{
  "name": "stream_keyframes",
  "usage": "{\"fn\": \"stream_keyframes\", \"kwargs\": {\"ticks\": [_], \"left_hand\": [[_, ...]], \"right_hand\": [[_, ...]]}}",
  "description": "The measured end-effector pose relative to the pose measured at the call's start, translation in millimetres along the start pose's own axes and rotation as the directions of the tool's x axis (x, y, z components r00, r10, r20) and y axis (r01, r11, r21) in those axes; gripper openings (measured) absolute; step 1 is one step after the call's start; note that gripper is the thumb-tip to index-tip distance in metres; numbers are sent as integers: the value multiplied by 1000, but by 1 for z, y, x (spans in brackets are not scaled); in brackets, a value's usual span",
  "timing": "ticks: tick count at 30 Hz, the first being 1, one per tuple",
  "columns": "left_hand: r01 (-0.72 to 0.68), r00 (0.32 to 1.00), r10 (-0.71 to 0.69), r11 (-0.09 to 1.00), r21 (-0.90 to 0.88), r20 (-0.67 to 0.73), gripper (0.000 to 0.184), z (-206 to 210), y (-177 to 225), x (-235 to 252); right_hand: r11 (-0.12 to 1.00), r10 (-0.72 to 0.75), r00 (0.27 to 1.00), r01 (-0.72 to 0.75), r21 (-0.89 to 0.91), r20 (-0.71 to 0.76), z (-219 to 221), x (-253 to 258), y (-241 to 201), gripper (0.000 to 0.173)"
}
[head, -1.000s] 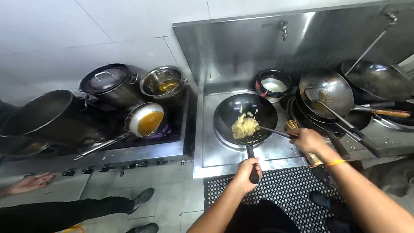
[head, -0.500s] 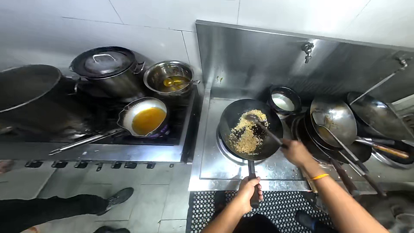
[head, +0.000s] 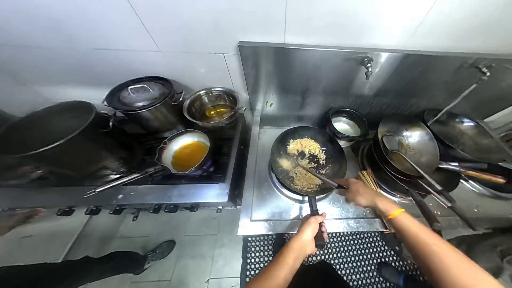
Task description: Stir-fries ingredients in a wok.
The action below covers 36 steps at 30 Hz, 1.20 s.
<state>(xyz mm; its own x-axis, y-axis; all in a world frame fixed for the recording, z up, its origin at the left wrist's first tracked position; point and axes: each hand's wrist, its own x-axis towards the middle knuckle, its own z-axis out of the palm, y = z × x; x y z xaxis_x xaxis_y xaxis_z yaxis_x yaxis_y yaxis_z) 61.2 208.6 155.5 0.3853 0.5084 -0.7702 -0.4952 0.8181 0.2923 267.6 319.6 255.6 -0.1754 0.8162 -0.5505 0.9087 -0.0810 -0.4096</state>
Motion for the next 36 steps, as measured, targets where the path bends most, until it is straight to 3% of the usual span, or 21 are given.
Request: {"fn": "stream_keyframes", "kwargs": {"ticks": [2, 4, 6, 8, 11, 13, 15, 17, 19, 22, 24, 26, 28, 30, 32, 34, 36], "left_hand": [[-31, 999, 31, 999, -18, -14, 25, -10, -1, -12], [-11, 998, 8, 999, -48, -60, 19, -1, -15, -52], [43, 997, -43, 999, -2, -70, 18, 25, -40, -113], [75, 995, -74, 997, 15, -63, 15, 42, -63, -158], [66, 997, -69, 994, -83, -36, 18, 57, -36, -148], [21, 999, -28, 984, -174, -37, 19, 57, 0, -101], [-22, 1000, 22, 980, -196, -2, 12, 39, -2, -60], [-45, 999, 46, 991, -130, 8, 7, 27, -47, -68], [-9, 1000, 9, 1000, -29, -14, 3, 24, -98, -114], [86, 991, -83, 996, 21, -107, 4, 33, -117, -167], [93, 993, -94, 995, -22, -75, 11, 50, -86, -166], [39, 998, -44, 993, -114, -42, 13, 66, -36, -128], [-11, 1000, 10, 984, -175, -5, 9, 58, -8, -74], [-62, 998, 65, 986, -154, 16, 6, 40, -31, -51], [-82, 997, 82, 996, -33, -15, 4, 33, -83, -77], [-38, 995, 48, 993, 109, -92, 11, 29, -123, -120], [35, 987, -14, 991, 126, -162, 12, 33, -121, -143]], "right_hand": [[977, -76, 994, 60, -203, -74, -40, -52, 7, 33], [956, -152, 973, 99, -277, -175, -71, -102, 25, 27], [985, -149, 980, 136, -105, -130, -93, -138, 46, 28], [963, -108, 994, 106, 249, -6, -106, -164, 66, 32], [851, -88, 988, 10, 525, 124, -113, -177, 83, 31], [880, -27, 995, -22, 475, 95, -95, -162, 86, 28], [968, 39, 998, -23, 250, -58, -50, -133, 90, 27], [1000, 12, 973, -12, 0, -231, 1, -103, 101, 36], [996, -50, 958, 27, -85, -284, 23, -97, 113, 45], [999, -33, 996, 32, -9, -80, -16, -124, 107, 37], [987, 30, 987, -54, 151, 158, -51, -141, 101, 31], [957, 58, 967, -125, 261, 250, -72, -138, 96, 33], [967, 84, 985, -116, 225, 148, -61, -116, 93, 33], [994, 104, 992, -101, 36, -76, -17, -87, 93, 34], [991, 79, 963, -104, -84, -259, 32, -74, 98, 43], [992, 59, 963, -86, -92, -262, 52, -90, 99, 49], [999, 31, 976, -33, -8, -217, 39, -113, 99, 41]]}}
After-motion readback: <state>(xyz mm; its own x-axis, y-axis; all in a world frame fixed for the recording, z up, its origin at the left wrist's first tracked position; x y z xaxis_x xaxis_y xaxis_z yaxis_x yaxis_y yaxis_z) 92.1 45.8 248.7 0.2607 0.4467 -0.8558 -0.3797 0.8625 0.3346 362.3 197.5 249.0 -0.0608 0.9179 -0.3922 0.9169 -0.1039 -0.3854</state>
